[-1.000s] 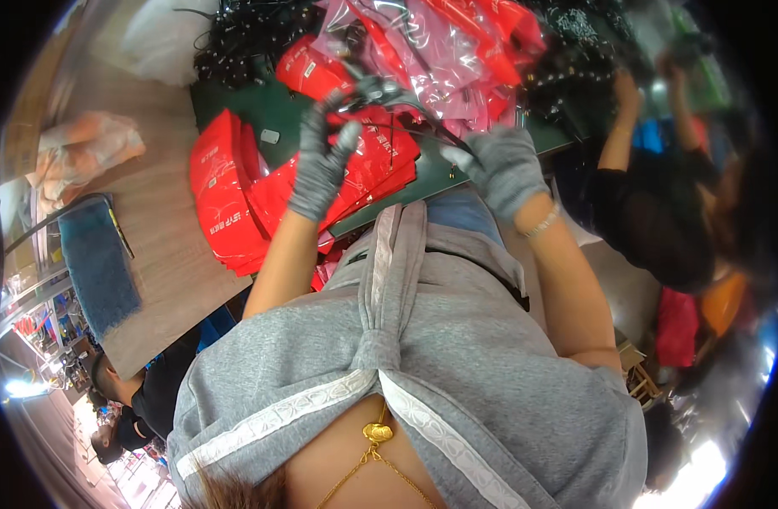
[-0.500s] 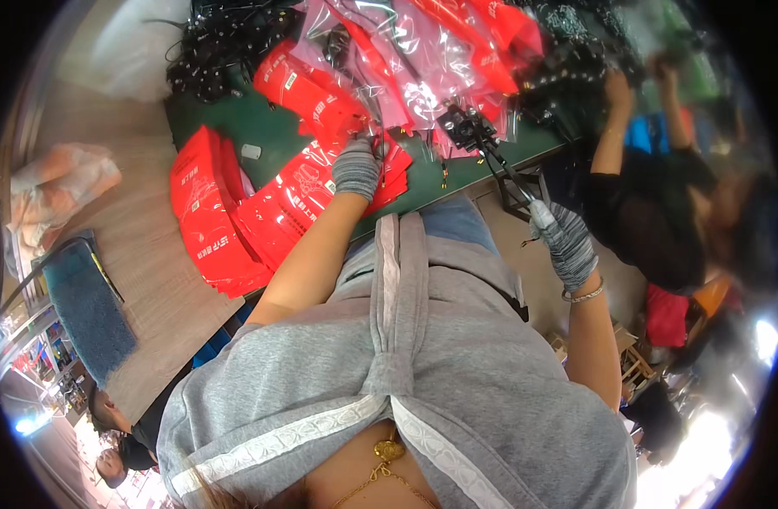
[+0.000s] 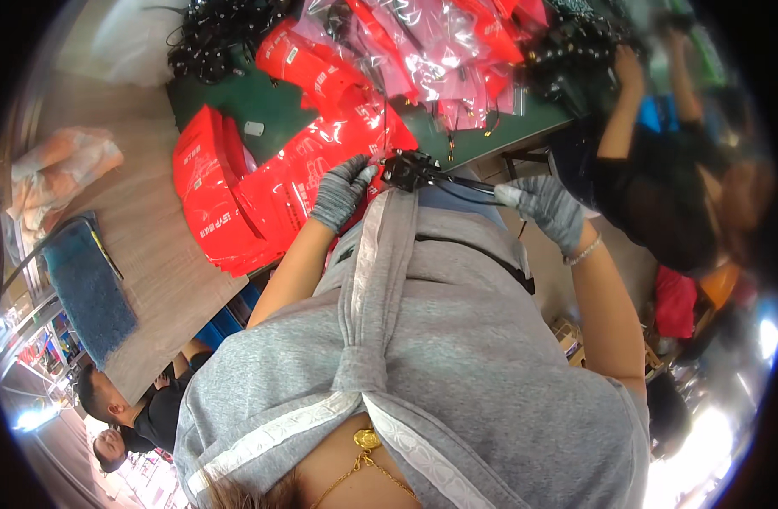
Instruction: Packaging items into plastic bags at a workstation.
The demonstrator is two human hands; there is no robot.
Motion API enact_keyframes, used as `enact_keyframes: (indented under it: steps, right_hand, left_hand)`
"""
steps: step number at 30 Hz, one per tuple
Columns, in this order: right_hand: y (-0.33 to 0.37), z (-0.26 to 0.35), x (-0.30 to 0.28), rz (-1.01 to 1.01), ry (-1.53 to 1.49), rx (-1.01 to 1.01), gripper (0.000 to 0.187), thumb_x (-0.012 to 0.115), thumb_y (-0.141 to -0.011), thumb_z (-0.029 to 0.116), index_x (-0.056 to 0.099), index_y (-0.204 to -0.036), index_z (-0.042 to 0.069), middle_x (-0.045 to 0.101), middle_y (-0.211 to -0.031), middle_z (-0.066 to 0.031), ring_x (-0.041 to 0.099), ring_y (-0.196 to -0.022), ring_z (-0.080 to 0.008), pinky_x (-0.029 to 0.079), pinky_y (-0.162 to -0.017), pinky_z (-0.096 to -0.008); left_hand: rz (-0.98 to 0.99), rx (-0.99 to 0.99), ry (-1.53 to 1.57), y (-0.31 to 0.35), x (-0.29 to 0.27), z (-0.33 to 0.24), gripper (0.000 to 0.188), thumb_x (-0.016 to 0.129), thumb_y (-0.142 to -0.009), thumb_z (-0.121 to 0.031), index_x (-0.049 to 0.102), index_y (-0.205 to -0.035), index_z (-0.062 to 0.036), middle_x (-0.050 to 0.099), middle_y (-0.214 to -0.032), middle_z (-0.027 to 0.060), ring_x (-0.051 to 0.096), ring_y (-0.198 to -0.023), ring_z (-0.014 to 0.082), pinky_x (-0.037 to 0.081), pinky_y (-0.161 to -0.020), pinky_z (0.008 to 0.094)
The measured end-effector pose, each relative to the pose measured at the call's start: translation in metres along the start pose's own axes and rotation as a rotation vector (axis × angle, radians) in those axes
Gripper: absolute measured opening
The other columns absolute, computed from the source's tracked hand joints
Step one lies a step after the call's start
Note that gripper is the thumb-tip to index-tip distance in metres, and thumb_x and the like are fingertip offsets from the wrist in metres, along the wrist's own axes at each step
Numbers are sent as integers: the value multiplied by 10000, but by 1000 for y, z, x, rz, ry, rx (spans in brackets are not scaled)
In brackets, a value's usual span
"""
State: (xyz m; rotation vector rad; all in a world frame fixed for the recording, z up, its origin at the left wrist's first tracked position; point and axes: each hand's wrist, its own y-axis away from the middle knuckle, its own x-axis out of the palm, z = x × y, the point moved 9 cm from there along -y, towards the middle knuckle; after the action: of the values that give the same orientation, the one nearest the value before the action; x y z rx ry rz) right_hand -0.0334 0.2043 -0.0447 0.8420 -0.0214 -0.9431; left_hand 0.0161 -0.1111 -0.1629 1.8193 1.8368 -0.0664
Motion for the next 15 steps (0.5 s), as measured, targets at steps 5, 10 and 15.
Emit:
enact_keyframes:
  steps: [5,10,15]
  right_hand:
    - [-19,-45,18,157,-370,160,370,650,-888,408,701,-820,48,550,-546,16,487,-483,-78,415,-506,-251]
    - [-14,-33,40,407,-818,224,371,622,-912,358,679,-936,-8,502,-497,28,482,-427,-76,467,-481,-260]
    - [-27,-29,48,438,-682,172,373,620,-917,325,665,-984,-39,525,-522,22,479,-417,-76,466,-447,-250]
  left_hand:
    - [-69,139,-34,18,-17,-33,320,679,-862,-255,665,-1081,-22,675,-988,181,669,-919,298,518,-812,344]
    - [-65,296,-119,26,-22,-58,270,706,-831,-236,683,-986,-17,656,-915,157,653,-831,304,516,-757,361]
    - [-220,368,-15,30,-42,-82,218,718,-828,-141,672,-968,20,645,-898,157,635,-843,274,505,-782,346]
